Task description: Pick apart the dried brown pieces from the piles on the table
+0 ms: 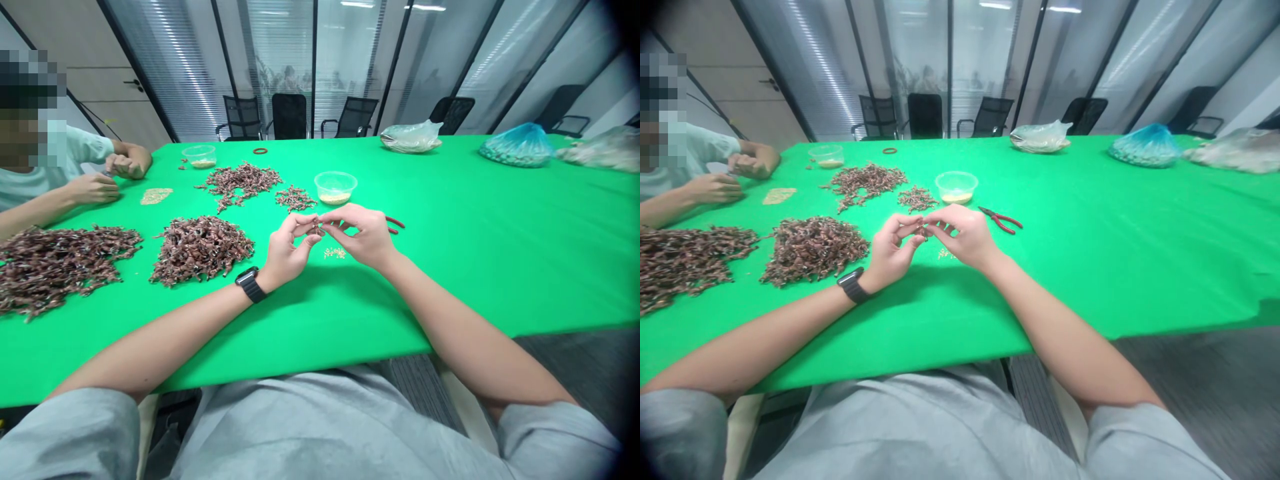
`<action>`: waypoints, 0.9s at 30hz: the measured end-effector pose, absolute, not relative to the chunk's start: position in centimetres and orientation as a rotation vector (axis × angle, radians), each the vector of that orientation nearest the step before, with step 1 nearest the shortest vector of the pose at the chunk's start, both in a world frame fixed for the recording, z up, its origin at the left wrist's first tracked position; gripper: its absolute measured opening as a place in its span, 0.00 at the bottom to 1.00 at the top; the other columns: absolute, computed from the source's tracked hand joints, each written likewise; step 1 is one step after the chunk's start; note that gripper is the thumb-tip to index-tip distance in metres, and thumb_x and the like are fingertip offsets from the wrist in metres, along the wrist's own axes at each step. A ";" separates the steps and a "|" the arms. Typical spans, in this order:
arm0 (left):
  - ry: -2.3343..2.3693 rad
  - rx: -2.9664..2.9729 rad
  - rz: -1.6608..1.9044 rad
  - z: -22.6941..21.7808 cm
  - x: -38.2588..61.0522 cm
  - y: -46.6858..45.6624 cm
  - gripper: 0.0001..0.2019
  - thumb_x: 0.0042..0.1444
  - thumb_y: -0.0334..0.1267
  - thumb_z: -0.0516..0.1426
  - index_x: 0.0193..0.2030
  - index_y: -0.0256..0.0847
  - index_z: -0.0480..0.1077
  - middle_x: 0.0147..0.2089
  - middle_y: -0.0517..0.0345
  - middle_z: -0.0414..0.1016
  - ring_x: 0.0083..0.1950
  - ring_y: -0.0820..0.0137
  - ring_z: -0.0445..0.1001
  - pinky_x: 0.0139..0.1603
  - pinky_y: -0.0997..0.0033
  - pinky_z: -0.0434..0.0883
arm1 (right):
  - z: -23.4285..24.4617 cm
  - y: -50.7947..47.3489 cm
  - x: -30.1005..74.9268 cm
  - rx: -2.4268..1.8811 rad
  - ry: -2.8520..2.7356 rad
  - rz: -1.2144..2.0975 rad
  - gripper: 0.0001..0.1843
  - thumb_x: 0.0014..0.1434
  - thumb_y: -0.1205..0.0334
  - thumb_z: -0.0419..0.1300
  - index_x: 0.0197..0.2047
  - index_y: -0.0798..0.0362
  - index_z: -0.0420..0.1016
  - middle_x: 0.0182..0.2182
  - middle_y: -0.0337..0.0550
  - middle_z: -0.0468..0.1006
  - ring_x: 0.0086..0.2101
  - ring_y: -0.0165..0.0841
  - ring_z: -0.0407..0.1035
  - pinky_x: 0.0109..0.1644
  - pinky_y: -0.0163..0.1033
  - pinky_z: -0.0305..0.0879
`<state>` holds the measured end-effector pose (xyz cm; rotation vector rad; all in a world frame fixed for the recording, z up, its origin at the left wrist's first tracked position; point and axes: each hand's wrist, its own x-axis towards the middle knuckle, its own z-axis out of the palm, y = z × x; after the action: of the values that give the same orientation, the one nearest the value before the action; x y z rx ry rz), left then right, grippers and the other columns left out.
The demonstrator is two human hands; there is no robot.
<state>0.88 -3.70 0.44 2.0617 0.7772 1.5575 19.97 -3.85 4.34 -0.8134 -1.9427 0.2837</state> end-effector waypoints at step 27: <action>0.742 2.007 1.557 0.4 0.9 -3.9 0.15 0.62 0.41 0.63 0.52 0.39 0.69 0.51 0.46 0.81 0.50 0.63 0.82 0.53 0.63 0.77 | 3.9 -3.3 20.1 -0.600 -2.115 -0.084 0.09 0.69 0.63 0.56 0.43 0.51 0.78 0.39 0.45 0.83 0.41 0.36 0.75 0.48 0.43 0.70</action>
<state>0.93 -3.94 0.36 2.0075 0.7418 1.5574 20.12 -3.32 3.90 -0.5999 -2.1149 -0.0843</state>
